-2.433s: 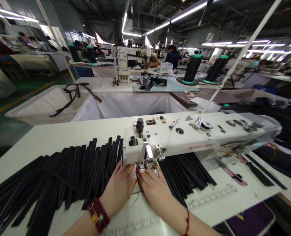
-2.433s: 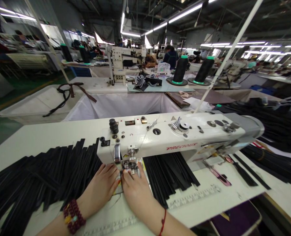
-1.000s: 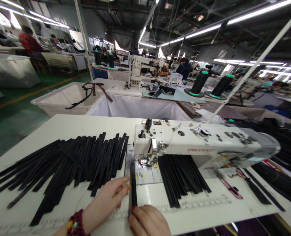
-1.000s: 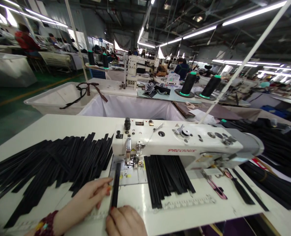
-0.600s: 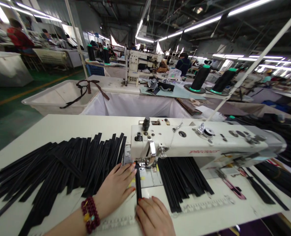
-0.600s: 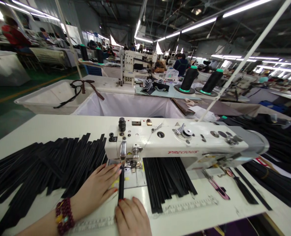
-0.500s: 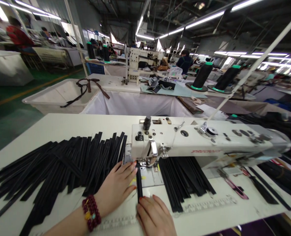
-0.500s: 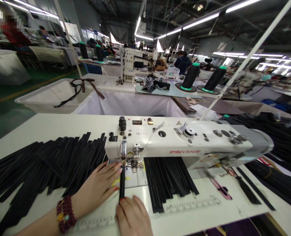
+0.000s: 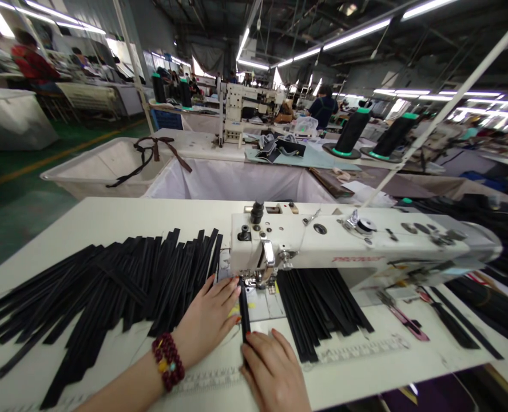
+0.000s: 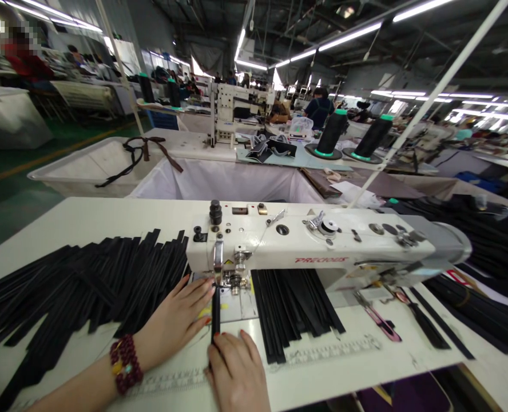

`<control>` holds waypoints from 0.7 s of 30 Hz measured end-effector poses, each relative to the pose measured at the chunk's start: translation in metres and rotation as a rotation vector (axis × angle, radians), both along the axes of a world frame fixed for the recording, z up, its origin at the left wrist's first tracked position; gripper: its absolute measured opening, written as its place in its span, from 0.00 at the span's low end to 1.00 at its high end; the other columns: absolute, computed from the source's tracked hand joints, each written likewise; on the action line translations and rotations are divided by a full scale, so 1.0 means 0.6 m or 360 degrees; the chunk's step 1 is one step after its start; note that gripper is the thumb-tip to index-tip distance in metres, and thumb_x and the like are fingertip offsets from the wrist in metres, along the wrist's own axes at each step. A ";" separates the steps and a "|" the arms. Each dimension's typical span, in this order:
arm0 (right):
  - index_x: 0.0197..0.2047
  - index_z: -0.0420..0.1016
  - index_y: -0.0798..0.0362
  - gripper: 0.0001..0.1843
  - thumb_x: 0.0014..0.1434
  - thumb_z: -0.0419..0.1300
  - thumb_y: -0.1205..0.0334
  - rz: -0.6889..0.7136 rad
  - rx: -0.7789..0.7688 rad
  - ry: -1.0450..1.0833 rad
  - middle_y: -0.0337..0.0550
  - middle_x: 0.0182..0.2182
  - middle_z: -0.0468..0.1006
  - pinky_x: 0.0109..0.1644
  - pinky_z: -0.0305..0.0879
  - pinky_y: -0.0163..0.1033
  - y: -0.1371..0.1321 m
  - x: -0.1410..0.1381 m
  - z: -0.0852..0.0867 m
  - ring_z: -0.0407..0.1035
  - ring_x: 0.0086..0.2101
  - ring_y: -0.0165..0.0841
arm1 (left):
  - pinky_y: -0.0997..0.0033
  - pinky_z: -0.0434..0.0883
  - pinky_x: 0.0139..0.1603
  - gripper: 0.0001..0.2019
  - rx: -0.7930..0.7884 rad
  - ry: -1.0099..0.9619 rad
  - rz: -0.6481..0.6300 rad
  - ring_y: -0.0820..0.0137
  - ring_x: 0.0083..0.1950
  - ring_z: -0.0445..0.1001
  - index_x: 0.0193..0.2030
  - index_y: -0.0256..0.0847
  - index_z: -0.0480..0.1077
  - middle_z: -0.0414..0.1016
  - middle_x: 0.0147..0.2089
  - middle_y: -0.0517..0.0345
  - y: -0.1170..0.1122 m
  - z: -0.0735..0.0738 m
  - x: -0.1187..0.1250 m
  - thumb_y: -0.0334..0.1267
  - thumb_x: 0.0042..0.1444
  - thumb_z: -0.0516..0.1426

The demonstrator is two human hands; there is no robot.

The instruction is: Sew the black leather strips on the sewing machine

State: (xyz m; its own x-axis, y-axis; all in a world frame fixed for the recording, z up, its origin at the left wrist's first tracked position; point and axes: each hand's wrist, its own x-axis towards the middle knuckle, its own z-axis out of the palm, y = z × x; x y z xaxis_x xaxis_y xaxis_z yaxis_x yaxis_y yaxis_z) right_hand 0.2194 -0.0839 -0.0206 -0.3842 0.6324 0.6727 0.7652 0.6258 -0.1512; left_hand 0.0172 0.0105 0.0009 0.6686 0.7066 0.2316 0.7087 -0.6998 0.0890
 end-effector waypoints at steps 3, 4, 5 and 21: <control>0.47 0.78 0.54 0.12 0.72 0.53 0.62 -0.0020 0.0077 0.0050 0.43 0.44 0.83 0.70 0.53 0.42 -0.013 0.000 -0.007 0.77 0.47 0.32 | 0.49 0.56 0.71 0.19 0.0002 0.0039 -0.0038 0.58 0.66 0.68 0.62 0.40 0.70 0.71 0.66 0.48 -0.018 0.004 -0.002 0.45 0.69 0.54; 0.46 0.78 0.54 0.13 0.72 0.52 0.62 -0.0023 0.0126 0.0085 0.43 0.43 0.83 0.71 0.50 0.42 -0.017 -0.001 -0.010 0.77 0.47 0.32 | 0.48 0.57 0.70 0.19 0.0013 0.0062 -0.0066 0.58 0.66 0.68 0.62 0.39 0.70 0.71 0.67 0.47 -0.025 0.005 -0.003 0.44 0.68 0.54; 0.44 0.78 0.54 0.15 0.73 0.50 0.62 -0.0027 0.0170 0.0114 0.42 0.43 0.84 0.72 0.47 0.43 -0.020 -0.001 -0.013 0.77 0.46 0.32 | 0.48 0.57 0.70 0.20 0.0028 0.0083 -0.0094 0.57 0.66 0.68 0.62 0.39 0.70 0.70 0.67 0.47 -0.031 0.006 -0.004 0.44 0.67 0.55; 0.47 0.77 0.52 0.10 0.71 0.56 0.61 -0.0031 -0.0065 0.0026 0.40 0.45 0.83 0.75 0.31 0.49 0.016 -0.003 0.009 0.74 0.49 0.34 | 0.48 0.57 0.70 0.20 -0.0008 0.0064 -0.0061 0.57 0.66 0.68 0.62 0.39 0.70 0.74 0.63 0.48 0.013 -0.003 -0.006 0.46 0.68 0.55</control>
State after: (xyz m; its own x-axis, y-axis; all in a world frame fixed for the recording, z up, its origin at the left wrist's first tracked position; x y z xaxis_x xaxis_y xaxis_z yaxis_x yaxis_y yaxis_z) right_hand 0.2178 -0.0745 -0.0149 -0.3607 0.6669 0.6520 0.7746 0.6036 -0.1889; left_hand 0.0135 0.0181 -0.0010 0.7040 0.6813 0.2006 0.6845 -0.7262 0.0645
